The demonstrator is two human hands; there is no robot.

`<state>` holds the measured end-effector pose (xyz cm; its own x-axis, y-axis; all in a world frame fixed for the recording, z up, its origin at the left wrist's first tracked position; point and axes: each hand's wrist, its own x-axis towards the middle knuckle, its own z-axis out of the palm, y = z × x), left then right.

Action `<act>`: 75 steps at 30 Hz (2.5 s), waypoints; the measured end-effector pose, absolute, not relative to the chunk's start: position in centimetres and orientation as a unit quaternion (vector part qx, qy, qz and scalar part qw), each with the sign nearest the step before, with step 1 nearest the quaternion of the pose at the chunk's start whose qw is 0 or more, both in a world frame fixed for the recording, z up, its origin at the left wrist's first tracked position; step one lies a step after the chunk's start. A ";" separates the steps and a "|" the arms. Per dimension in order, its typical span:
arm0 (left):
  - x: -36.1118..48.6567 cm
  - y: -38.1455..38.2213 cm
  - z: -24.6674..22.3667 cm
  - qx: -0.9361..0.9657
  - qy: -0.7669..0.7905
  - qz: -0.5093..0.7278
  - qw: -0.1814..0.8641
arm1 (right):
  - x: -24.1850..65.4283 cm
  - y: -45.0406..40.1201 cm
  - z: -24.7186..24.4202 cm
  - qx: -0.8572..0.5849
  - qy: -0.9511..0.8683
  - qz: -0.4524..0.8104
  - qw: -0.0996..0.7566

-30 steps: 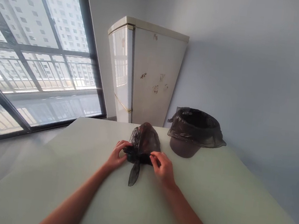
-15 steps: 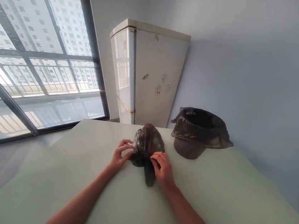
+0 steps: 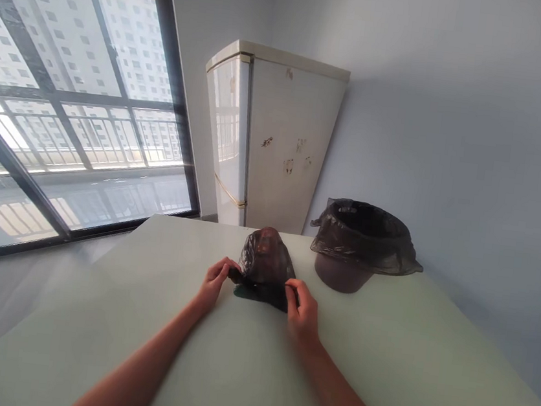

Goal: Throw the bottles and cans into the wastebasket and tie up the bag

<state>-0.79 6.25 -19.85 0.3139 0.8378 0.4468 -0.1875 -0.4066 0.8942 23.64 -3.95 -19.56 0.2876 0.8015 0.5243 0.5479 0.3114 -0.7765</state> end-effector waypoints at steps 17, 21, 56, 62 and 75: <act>-0.7 6.3 -19.9 0.672 0.222 0.518 0.480 | 24.3 -4.1 -19.0 -0.609 -0.535 0.162 0.562; -0.6 6.4 -20.1 0.632 0.216 0.520 0.532 | 24.4 -3.9 -19.3 -0.629 -0.482 0.193 0.579; -1.1 6.8 -20.2 0.523 0.290 0.586 0.547 | 26.3 -3.5 -20.5 -0.622 -0.364 0.016 0.693; -0.7 6.9 -20.0 0.472 0.305 0.586 0.584 | 23.2 -6.4 -17.5 -0.394 -0.758 -0.188 0.485; -1.8 7.9 -19.9 0.305 0.186 0.671 0.650 | 23.0 -4.8 -18.1 -0.537 -0.750 -0.160 0.350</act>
